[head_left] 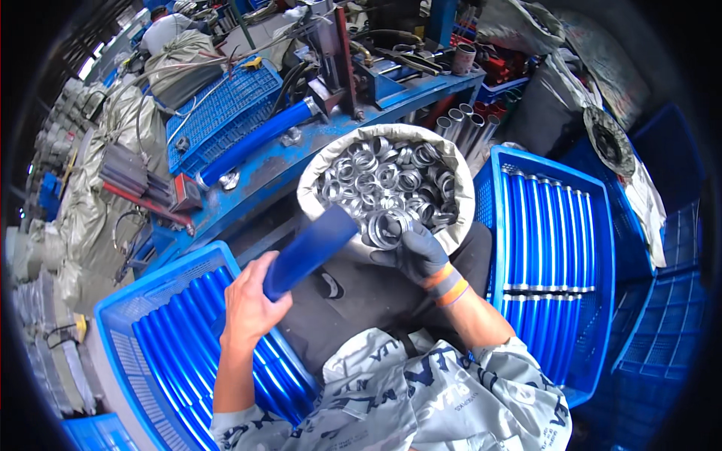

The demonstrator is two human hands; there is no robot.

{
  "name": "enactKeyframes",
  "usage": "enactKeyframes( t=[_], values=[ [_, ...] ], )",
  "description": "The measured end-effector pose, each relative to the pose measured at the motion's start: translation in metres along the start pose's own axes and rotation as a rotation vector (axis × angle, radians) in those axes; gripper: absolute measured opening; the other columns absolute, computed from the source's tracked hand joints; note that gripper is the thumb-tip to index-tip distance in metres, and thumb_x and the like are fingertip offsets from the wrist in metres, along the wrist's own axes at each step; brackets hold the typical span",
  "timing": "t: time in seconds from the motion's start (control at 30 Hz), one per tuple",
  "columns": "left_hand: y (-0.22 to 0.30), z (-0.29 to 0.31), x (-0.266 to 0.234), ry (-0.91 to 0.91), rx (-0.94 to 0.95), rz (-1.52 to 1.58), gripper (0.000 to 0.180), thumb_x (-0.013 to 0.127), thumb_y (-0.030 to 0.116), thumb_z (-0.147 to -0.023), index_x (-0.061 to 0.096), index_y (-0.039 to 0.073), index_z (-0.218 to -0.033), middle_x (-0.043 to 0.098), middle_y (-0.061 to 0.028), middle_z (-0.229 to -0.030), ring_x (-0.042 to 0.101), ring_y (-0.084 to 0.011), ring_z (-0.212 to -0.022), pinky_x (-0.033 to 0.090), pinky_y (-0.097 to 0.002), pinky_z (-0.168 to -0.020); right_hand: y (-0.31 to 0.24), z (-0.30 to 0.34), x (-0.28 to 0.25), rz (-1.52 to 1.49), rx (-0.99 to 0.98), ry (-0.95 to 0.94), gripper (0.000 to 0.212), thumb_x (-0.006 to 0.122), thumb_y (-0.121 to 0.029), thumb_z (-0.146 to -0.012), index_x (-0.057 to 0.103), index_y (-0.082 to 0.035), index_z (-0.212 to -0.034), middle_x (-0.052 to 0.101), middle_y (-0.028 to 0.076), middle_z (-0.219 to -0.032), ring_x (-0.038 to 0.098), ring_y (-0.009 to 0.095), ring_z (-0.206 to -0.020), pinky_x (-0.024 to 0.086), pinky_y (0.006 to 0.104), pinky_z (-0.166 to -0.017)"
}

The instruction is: The person assembles metal rings onto blue tubes using an assembly fixture, then places the completed assemblies into a blue crate.

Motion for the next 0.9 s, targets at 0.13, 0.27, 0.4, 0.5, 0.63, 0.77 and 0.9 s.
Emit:
enactKeyframes(
  t=[0.13, 0.27, 0.4, 0.5, 0.63, 0.77, 0.9],
  values=[
    [0.025, -0.002, 0.001, -0.123, 0.018, -0.018, 0.069, 0.086, 0.013, -0.077, 0.071, 0.012, -0.145, 0.079, -0.0164, -0.124, 0.078, -0.0408, -0.115, 0.063, -0.0498, -0.098, -0.007, -0.004, -0.012, 0.101, -0.077, 0.005, 0.069, 0.091, -0.019, -0.097, 0.064, -0.008, -0.16, 0.074, 0.01, -0.149, 0.075, 0.024, -0.132, 0.066, 0.0502, -0.11],
    [0.028, 0.001, -0.002, -0.14, 0.038, -0.05, 0.069, 0.084, 0.013, -0.076, 0.072, 0.012, -0.144, 0.078, -0.0152, -0.117, 0.077, -0.0408, -0.111, 0.063, -0.0512, -0.096, -0.014, -0.005, -0.009, 0.249, -0.076, 0.049, 0.071, 0.094, -0.006, -0.091, 0.065, -0.002, -0.156, 0.075, 0.01, -0.148, 0.075, 0.023, -0.129, 0.067, 0.0472, -0.108],
    [0.028, 0.0, -0.003, -0.175, 0.027, -0.051, 0.07, 0.084, 0.012, -0.073, 0.073, 0.011, -0.143, 0.078, -0.0155, -0.115, 0.077, -0.0416, -0.108, 0.063, -0.0506, -0.095, -0.025, -0.007, 0.017, 0.415, -0.083, 0.009, 0.073, 0.099, -0.006, -0.085, 0.069, 0.0, -0.152, 0.074, 0.01, -0.149, 0.073, 0.022, -0.132, 0.063, 0.0421, -0.113],
    [0.023, 0.001, 0.002, -0.192, 0.021, -0.04, 0.071, 0.084, 0.011, -0.071, 0.073, 0.009, -0.142, 0.079, -0.0164, -0.118, 0.077, -0.0423, -0.109, 0.063, -0.0498, -0.097, -0.028, -0.007, 0.018, 0.495, -0.134, -0.02, 0.07, 0.1, -0.006, -0.085, 0.072, 0.0, -0.148, 0.073, 0.009, -0.149, 0.071, 0.022, -0.135, 0.056, 0.0419, -0.121],
    [0.023, -0.001, 0.004, -0.198, 0.035, -0.062, 0.072, 0.084, 0.011, -0.071, 0.073, 0.01, -0.142, 0.078, -0.0161, -0.117, 0.076, -0.0417, -0.109, 0.063, -0.0501, -0.096, -0.029, -0.008, 0.018, 0.588, -0.097, -0.014, 0.064, 0.1, -0.006, -0.085, 0.076, -0.001, -0.144, 0.072, 0.01, -0.151, 0.07, 0.022, -0.136, 0.052, 0.0408, -0.123],
    [0.021, -0.002, 0.01, -0.147, 0.072, -0.07, 0.07, 0.082, 0.013, -0.074, 0.073, 0.013, -0.144, 0.076, -0.0151, -0.109, 0.075, -0.0412, -0.106, 0.061, -0.0527, -0.093, -0.021, -0.012, 0.018, 0.49, -0.04, 0.01, 0.066, 0.099, -0.005, -0.085, 0.074, -0.001, -0.146, 0.074, 0.011, -0.146, 0.071, 0.021, -0.134, 0.056, 0.0404, -0.12],
    [0.021, -0.004, 0.014, -0.107, 0.046, -0.061, 0.072, 0.083, 0.013, -0.075, 0.072, 0.012, -0.146, 0.077, -0.016, -0.112, 0.075, -0.0413, -0.107, 0.061, -0.0513, -0.094, -0.01, -0.02, -0.034, 0.458, -0.135, 0.09, 0.066, 0.096, -0.008, -0.09, 0.066, 0.0, -0.148, 0.079, 0.012, -0.136, 0.078, 0.02, -0.12, 0.065, 0.0401, -0.107]
  ],
)
Point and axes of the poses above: each hand's wrist, its own z-axis away from the middle knuckle, its own x-axis out of the palm, y = z × x, the point moved 9 cm from there along -z, towards the middle knuckle
